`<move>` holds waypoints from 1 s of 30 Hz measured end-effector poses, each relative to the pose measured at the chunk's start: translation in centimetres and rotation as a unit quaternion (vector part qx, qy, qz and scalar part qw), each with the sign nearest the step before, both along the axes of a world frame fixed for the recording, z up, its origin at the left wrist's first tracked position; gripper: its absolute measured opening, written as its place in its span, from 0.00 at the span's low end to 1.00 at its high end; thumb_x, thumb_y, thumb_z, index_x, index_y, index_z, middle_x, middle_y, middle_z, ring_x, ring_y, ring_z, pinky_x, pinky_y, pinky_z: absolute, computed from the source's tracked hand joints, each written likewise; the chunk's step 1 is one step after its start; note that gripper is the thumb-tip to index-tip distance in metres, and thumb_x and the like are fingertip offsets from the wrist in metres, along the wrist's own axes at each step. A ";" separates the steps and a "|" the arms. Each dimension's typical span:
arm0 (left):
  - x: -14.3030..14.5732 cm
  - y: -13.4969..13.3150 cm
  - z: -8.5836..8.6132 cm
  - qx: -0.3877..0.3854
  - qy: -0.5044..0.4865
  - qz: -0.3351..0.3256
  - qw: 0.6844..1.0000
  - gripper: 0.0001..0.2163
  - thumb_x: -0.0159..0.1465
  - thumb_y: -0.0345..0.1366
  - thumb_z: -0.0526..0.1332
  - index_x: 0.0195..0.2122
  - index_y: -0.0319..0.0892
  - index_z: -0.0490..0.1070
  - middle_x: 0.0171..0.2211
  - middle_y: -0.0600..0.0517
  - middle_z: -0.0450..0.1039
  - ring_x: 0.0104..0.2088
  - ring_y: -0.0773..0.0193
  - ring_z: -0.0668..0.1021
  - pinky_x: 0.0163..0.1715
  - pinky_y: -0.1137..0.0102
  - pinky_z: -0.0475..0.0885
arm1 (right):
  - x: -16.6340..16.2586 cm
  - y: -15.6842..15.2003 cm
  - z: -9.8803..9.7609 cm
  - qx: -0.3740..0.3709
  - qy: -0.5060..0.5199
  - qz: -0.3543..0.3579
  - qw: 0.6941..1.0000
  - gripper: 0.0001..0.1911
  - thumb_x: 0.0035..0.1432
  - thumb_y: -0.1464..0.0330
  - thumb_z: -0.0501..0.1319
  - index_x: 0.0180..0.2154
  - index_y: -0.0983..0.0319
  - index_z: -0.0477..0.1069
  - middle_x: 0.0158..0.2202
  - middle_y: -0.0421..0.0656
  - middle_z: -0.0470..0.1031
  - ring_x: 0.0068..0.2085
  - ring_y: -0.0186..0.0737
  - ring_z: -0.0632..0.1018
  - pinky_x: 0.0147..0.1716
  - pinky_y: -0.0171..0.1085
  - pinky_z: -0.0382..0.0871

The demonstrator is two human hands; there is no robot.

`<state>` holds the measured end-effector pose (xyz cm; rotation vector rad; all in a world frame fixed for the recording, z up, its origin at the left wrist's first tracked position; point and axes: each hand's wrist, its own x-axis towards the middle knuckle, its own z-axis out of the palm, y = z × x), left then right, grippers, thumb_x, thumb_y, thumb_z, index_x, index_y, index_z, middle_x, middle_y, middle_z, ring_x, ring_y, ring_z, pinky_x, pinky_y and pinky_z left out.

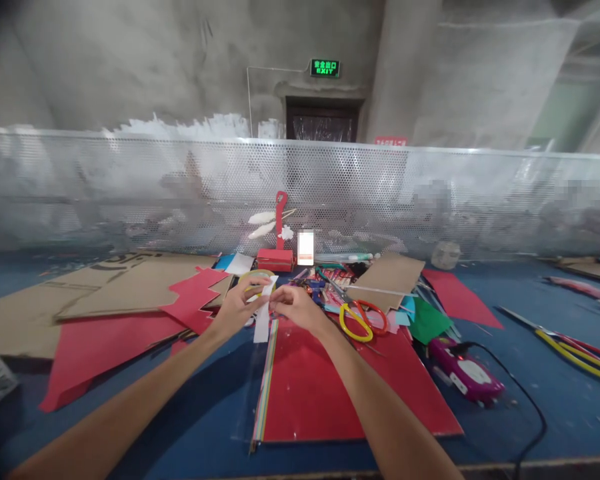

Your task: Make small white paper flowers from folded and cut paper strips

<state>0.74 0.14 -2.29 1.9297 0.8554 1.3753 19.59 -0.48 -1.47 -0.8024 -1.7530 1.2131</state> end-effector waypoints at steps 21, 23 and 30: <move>0.9 -1.5 0.9 -0.052 0.047 -0.054 0.996 0.14 0.65 0.46 0.59 0.36 0.39 0.70 0.26 0.55 0.68 0.25 0.69 0.69 0.26 0.74 0.65 | 0.3 0.4 0.0 0.059 0.057 -0.044 0.996 0.13 0.50 0.62 0.68 0.34 0.62 0.71 0.31 0.40 0.73 0.33 0.35 0.74 0.35 0.35 0.67; 1.0 -1.6 1.0 -0.054 0.042 -0.058 0.996 0.14 0.64 0.46 0.61 0.35 0.39 0.69 0.27 0.55 0.68 0.27 0.69 0.70 0.28 0.73 0.66 | 0.4 0.6 -0.2 0.061 0.055 -0.054 0.995 0.13 0.50 0.62 0.69 0.35 0.62 0.72 0.31 0.40 0.73 0.32 0.35 0.74 0.34 0.34 0.66; 0.8 -1.2 0.8 -0.066 0.054 -0.055 0.995 0.14 0.64 0.46 0.60 0.32 0.39 0.67 0.25 0.56 0.66 0.25 0.68 0.69 0.27 0.73 0.66 | 0.6 0.5 -0.1 0.055 0.059 -0.059 0.995 0.14 0.50 0.62 0.70 0.36 0.61 0.73 0.33 0.40 0.73 0.32 0.35 0.74 0.34 0.35 0.67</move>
